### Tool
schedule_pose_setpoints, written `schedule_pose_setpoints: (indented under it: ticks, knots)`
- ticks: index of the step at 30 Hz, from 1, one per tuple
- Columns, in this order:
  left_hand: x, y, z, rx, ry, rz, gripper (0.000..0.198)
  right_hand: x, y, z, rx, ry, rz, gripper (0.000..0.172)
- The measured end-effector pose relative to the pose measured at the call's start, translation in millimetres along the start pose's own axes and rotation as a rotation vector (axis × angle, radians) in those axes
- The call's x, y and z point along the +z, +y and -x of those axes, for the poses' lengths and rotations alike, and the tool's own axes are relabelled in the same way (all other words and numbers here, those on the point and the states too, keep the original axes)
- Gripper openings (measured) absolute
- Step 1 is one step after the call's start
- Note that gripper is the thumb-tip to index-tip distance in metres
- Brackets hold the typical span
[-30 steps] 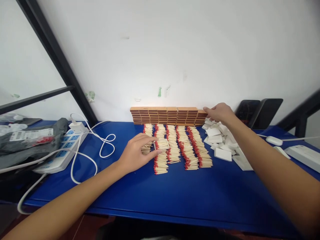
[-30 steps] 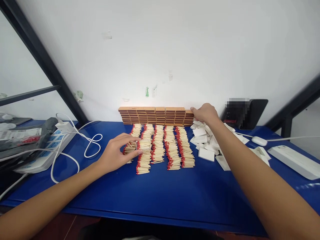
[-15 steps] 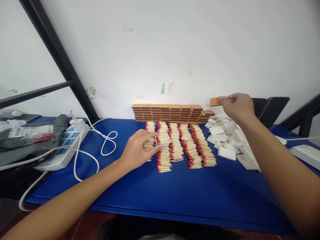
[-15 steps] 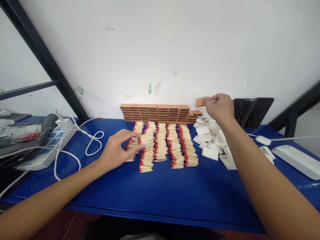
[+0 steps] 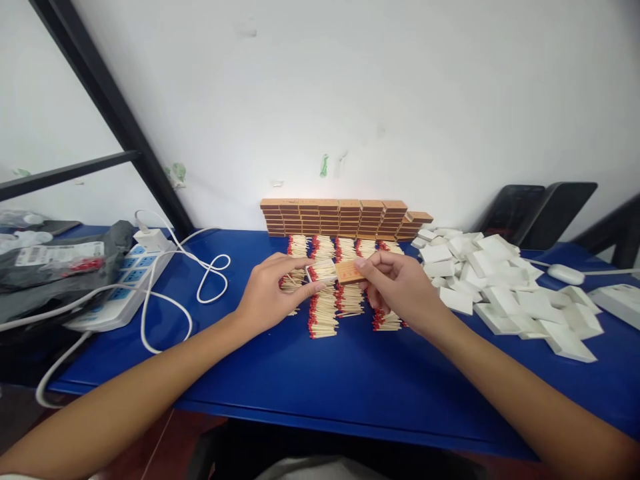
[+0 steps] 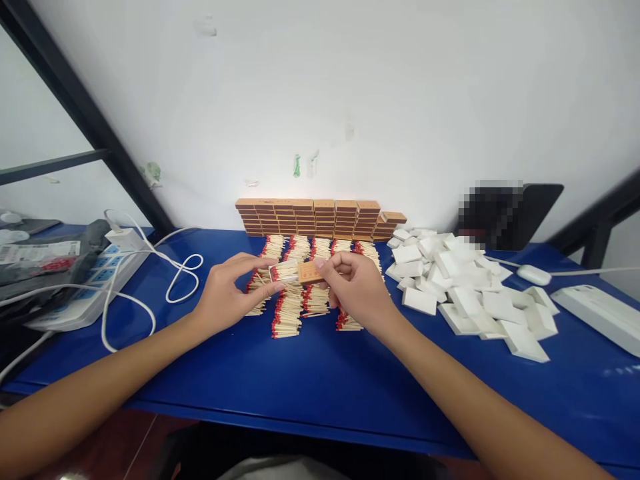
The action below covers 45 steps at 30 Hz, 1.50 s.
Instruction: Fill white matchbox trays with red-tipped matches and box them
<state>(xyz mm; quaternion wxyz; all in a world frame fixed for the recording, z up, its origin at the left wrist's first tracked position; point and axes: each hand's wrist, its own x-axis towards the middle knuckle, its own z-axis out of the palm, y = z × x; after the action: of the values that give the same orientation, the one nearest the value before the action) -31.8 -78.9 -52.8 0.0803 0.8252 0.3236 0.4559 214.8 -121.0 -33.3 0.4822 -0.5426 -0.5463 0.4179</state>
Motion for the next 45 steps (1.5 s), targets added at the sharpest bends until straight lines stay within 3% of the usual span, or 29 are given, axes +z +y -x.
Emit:
schedule_pose_setpoints:
  ticks: [19,31,45]
  knots:
    - [-2.2,4,1,-0.067,0.059,0.019,0.037,5,-1,6,0.068,-0.014,-0.139,0.058]
    - [-0.3,6,0,-0.098,0.035,0.039,0.037,9,5,13,-0.271,0.138,0.047,0.054]
    - [0.3,7,0,-0.028,-0.004,0.067,0.036,11,0,11,-0.19,0.079,0.008,0.06]
